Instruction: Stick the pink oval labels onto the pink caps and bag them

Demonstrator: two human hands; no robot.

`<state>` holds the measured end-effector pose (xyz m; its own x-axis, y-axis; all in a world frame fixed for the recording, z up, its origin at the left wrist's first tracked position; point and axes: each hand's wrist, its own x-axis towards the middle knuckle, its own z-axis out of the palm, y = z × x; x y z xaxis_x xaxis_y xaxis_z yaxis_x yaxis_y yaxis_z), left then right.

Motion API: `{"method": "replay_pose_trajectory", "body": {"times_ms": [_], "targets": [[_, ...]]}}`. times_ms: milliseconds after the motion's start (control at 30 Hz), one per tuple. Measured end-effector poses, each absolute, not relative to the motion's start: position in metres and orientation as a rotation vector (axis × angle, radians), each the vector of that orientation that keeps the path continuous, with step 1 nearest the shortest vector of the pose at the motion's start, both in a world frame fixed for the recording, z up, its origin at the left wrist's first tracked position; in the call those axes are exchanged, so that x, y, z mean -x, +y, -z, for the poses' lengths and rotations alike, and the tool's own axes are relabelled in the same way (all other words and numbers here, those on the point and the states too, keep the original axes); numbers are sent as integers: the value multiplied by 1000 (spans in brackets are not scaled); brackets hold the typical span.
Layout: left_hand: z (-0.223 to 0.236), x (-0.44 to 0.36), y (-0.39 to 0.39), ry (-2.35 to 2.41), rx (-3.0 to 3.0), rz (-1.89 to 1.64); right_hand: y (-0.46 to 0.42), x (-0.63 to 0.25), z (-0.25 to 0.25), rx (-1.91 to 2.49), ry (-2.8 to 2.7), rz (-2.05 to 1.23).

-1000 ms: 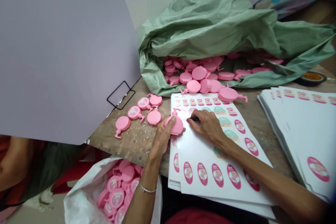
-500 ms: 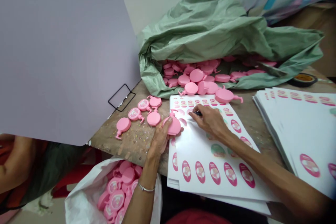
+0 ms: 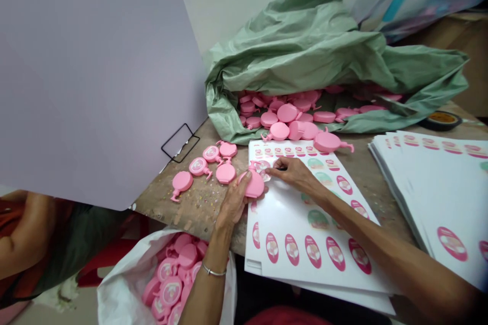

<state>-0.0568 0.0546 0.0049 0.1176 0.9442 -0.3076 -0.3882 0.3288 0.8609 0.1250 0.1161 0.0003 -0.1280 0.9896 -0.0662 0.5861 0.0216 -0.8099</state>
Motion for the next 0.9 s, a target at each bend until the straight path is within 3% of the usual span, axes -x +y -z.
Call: {"method": "replay_pose_trajectory", "body": {"times_ms": [133, 300, 500, 900], "targets": [[-5, 54, 50, 975, -642, -1216, 109, -135, -12, 1570, -1493, -1086], [-25, 44, 36, 1008, -610, -1432, 72, -134, -37, 1415, -1466, -925], [-46, 26, 27, 889, -506, -1275, 37, -122, -61, 1310, -1538, -884], [-42, 16, 24, 937, -534, -1303, 35, -121, -64, 1314, -1594, -793]]}}
